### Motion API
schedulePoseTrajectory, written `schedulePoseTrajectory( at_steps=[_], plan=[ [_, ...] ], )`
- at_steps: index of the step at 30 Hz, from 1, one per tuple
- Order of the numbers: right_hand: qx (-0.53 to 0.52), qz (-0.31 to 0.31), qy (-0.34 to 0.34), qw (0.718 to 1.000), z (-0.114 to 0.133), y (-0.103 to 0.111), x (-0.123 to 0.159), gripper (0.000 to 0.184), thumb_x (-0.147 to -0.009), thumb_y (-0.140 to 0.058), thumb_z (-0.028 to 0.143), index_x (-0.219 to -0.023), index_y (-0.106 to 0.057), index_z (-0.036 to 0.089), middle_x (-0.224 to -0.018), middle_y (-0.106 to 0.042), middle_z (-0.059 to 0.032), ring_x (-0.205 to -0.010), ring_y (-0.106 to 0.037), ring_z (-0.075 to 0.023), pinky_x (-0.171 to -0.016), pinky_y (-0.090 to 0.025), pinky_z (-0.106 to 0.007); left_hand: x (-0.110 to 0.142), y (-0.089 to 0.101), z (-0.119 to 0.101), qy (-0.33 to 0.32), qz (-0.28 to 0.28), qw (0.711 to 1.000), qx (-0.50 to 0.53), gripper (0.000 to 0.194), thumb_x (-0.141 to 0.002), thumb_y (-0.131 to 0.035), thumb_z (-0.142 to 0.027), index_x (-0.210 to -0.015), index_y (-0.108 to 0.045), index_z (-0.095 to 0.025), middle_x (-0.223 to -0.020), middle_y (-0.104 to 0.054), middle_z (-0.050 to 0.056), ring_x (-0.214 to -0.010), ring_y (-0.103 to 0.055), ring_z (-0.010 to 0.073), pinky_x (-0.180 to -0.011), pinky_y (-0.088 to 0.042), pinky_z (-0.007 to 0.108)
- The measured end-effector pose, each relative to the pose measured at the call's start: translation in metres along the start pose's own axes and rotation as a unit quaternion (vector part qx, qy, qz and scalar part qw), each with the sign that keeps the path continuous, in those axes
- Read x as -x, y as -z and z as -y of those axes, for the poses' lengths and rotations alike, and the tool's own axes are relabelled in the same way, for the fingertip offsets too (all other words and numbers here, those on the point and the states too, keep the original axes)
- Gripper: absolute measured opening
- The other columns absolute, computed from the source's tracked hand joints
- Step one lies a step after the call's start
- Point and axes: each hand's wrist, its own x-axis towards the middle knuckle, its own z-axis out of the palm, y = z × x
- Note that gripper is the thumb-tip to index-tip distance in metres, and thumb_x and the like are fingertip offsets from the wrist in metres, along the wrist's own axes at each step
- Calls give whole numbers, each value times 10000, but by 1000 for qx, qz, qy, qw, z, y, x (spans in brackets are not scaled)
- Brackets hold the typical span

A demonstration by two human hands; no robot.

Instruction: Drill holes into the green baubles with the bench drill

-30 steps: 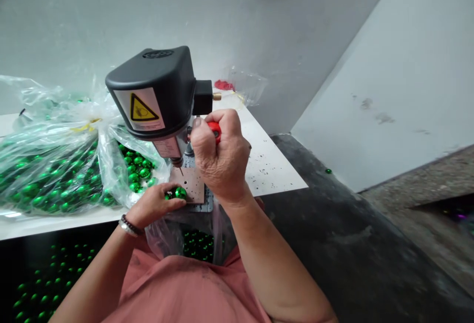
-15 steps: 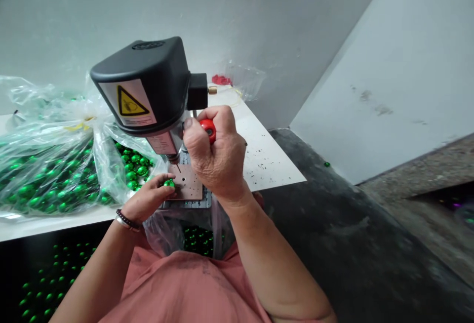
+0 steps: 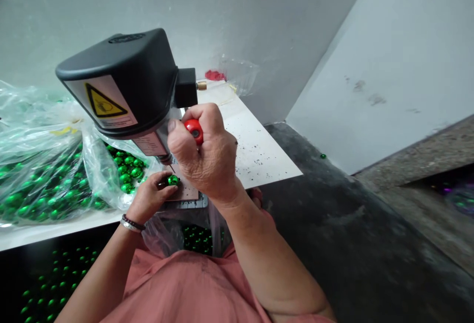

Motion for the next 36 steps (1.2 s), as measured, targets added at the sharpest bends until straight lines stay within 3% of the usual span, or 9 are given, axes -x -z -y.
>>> schedulePoseTrajectory(
  at_steps=[3, 8, 17, 27, 33, 36],
  plan=[
    [-10, 0, -5, 1000, 2, -1, -2, 154, -820, -474, 341, -775, -468, 194, -596, -376, 70, -496, -349, -6, -484, -348, -141, 0, 1, -1, 6, -9, 1000, 6, 379, -709, -605, -298, -1068, -610, -176, -1097, -633, 81, -1024, -574, 214, -928, -423, 356],
    [10, -1, -35, 999, 7, -5, -22, 244, -820, -448, 399, -699, -428, 189, -563, -323, 63, -492, -321, -20, -504, -331, -165, -1, 3, -1, 44, -6, 997, 64, 345, -736, -560, -327, -1041, -589, -169, -959, -675, 61, -883, -622, 196, -816, -474, 335],
    [45, 9, -74, 996, -3, -20, -63, 347, -798, -467, 423, -603, -287, 200, -548, -295, 40, -520, -266, -73, -521, -283, -224, -5, 7, -7, 30, 4, 1000, 0, 324, -743, -565, -317, -1048, -599, -212, -1001, -677, 52, -932, -610, 209, -846, -452, 335],
    [33, 9, -88, 996, -8, -23, -64, 363, -796, -498, 454, -623, -304, 200, -561, -315, 46, -526, -330, -65, -530, -304, -201, -17, -3, -10, -9, 21, 1000, -5, 425, -685, -644, -314, -1088, -627, -181, -1073, -649, 72, -963, -597, 218, -876, -449, 337],
    [5, 13, -77, 997, -6, -21, -60, 335, -800, -475, 442, -635, -320, 196, -560, -326, 52, -522, -326, -54, -533, -304, -204, -17, -4, -2, 57, 15, 996, 72, 418, -678, -642, -355, -1070, -626, -211, -1013, -678, 35, -952, -603, 210, -854, -450, 334],
    [9, 10, -81, 997, -5, -21, -59, 330, -812, -456, 448, -642, -323, 198, -571, -317, 50, -528, -323, -55, -540, -304, -204, -15, -6, -2, 58, 2, 997, 60, 400, -669, -645, -331, -1053, -621, -222, -984, -679, 23, -920, -610, 207, -838, -451, 337]
  ],
)
